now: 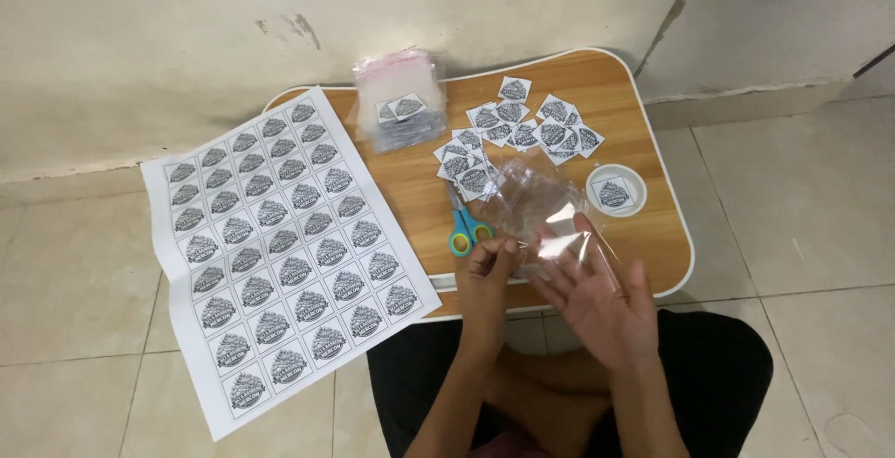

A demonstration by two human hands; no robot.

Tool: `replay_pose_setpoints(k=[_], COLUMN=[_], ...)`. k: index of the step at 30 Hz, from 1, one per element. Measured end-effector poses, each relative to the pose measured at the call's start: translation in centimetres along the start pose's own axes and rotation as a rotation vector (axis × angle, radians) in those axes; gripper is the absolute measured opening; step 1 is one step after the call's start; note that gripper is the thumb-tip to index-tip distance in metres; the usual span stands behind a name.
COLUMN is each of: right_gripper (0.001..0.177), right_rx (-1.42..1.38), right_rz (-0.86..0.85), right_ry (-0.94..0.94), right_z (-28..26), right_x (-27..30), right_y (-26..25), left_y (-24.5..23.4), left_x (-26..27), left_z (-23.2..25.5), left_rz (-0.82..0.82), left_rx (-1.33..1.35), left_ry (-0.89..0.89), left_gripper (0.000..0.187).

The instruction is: The person picks up individual cut stickers and places them into a small plastic bag for packaging.

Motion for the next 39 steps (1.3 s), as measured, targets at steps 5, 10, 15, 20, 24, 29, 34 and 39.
replay_pose_setpoints(k=[5, 10, 15, 20, 24, 29, 34, 39], right_gripper=[0.084, 0.083, 0.09, 0.09, 0.088, 0.086, 0.075, 0.043], right_rx=[-0.082, -0.083, -0.081, -0.046, -0.067, -0.102, 0.105, 0.628], right_rz=[-0.14, -0.199, -0.054, 0.072, 0.169, 0.217, 0.32, 0.668], right_ry=[0.019, 0.052, 0.127, 0.149, 0.141, 0.098, -0.038, -0.247], right_z=[-0.1, 1.0, 1.9, 2.2, 2.4, 0.1, -4.1, -8.6], right_x=[-0.8, -0.8, -1.5, -1.6, -2.1, -1.2, -1.1, -2.8], right_y=[3.2, 2.7, 2.9, -1.1, -2.1, -3.3, -7.7, -9.3], left_y=[1.3, 3.7, 4.9, 5.5, 5.0, 5.5, 3.8, 3.7], left_x=[0.3, 1.3, 2.1, -0.7, -4.4, -6.9, -12.4, -12.5], left_z=[-0.1, -0.2, 1.2, -0.1, -2.7, -2.0, -3.9, -2.8], left_rz=[-0.258, -0.537, -0.789, -0.701, -0.74, -0.63, -0.615, -0.617], left_rx=[0.267, 0.396, 0.536, 0.523, 0.587, 0.709, 0.857, 0.933], left_ry=[0.025, 0.054, -0.171, -0.28, -0.352, -0.129, -0.194, -0.214], left_gripper=[0.041, 0.083, 0.09, 0.078, 0.073, 0.078, 0.06, 0.064])
Point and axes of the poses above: each hand's wrist, its own x-axis away from the middle knuckle, its own y-axis out of the palm, z = x × y, the point moved 7 cm from there along -x, towards the middle knuckle, and after that the axes turned 11 degrees about -y, right-handed, at the moved point
